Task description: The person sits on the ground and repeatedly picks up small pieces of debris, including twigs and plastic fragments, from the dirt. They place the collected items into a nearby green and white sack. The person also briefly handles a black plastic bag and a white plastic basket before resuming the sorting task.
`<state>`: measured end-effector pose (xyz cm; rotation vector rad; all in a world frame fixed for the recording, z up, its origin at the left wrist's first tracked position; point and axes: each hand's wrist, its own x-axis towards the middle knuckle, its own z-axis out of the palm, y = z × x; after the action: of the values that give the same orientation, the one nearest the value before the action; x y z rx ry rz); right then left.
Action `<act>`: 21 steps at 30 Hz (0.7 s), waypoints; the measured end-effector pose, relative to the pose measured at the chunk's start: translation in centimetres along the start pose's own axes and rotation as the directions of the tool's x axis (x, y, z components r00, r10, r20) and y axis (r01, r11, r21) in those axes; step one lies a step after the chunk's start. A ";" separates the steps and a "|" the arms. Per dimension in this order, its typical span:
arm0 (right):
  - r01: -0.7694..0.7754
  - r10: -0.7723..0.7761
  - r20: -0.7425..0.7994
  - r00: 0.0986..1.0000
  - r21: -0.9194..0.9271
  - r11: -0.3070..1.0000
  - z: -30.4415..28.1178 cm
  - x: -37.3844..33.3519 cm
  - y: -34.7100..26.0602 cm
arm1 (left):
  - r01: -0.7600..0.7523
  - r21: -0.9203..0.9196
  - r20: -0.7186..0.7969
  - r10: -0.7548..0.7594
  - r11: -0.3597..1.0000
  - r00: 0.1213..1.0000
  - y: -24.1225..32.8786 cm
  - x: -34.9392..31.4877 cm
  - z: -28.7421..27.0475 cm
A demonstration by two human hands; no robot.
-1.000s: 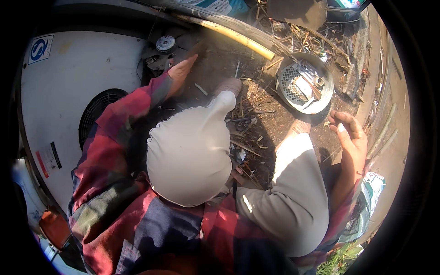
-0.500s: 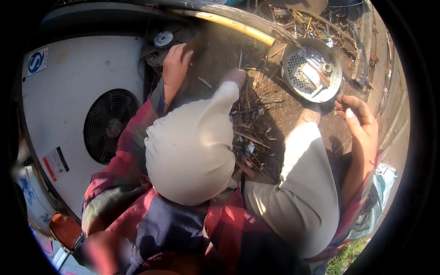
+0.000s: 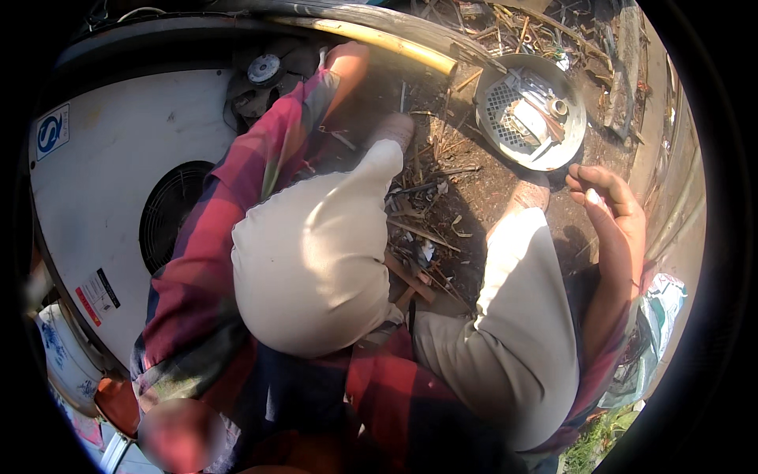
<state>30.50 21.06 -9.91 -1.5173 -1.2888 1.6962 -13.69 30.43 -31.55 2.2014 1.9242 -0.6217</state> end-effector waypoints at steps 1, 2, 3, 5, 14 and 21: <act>0.000 0.000 -0.014 1.000 -0.021 1.000 0.0 -0.3 -1.0 | -0.021 0.052 0.027 0.020 0.998 0.999 -0.1 2.0 1.5; 0.001 -0.001 0.009 1.000 -0.005 1.000 0.4 0.2 -0.8 | -0.017 0.138 0.079 0.006 0.990 0.997 -1.9 3.7 4.9; -0.021 0.021 0.024 0.999 0.013 1.000 0.5 0.7 0.7 | -0.112 0.332 0.258 0.024 0.937 0.966 -1.1 3.4 5.4; -0.027 0.027 0.037 0.999 -0.003 1.000 0.1 0.5 0.9 | -0.148 0.350 0.226 0.070 0.925 0.972 1.0 2.7 4.7; -0.049 0.050 0.045 0.998 -0.018 0.999 -0.4 0.1 0.9 | -0.170 -0.065 -0.350 0.137 0.983 0.927 2.3 -3.4 1.4; -0.046 0.047 0.061 0.997 -0.008 0.999 0.7 0.9 0.9 | -0.001 -0.086 -0.309 -0.025 0.996 0.951 -2.0 -7.3 5.6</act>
<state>29.77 21.26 -11.15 -1.5214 -1.3008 1.7816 -17.46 21.98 -33.36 2.3493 2.0629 -0.1963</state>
